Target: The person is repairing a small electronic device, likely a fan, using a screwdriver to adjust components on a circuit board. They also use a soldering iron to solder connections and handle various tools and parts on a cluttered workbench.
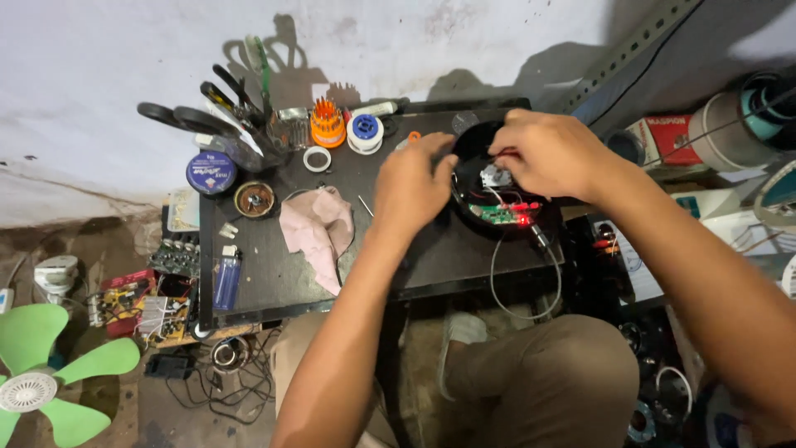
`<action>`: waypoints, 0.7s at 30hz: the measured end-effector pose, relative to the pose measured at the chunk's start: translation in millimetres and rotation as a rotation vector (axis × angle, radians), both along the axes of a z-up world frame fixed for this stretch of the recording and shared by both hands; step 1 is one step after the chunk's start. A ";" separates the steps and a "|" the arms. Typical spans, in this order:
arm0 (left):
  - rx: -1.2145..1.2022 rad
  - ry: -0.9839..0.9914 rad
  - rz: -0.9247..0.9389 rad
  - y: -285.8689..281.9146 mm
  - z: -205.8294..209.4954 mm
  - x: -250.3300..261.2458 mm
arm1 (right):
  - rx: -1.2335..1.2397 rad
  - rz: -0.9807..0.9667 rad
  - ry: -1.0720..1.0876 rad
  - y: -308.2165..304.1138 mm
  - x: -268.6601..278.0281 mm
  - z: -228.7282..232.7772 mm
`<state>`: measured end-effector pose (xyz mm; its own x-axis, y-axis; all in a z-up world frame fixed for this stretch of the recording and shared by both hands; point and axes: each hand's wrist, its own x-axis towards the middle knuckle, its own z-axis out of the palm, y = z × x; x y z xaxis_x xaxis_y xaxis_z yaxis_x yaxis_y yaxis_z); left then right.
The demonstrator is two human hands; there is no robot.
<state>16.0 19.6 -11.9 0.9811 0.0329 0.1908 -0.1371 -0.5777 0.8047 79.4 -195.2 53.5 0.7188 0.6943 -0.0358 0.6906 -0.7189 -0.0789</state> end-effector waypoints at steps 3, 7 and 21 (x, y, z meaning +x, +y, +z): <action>-0.173 -0.032 0.174 15.6 7.4 1.6 | 0.463 -0.071 0.032 -18.9 0.0 9.1; -0.279 -0.078 0.304 26.8 18.0 1.2 | 0.798 -0.265 0.096 -53.3 3.0 -3.4; -0.035 0.412 -0.025 -12.0 48.9 -18.7 | 0.542 -0.865 0.321 -44.3 31.1 -53.9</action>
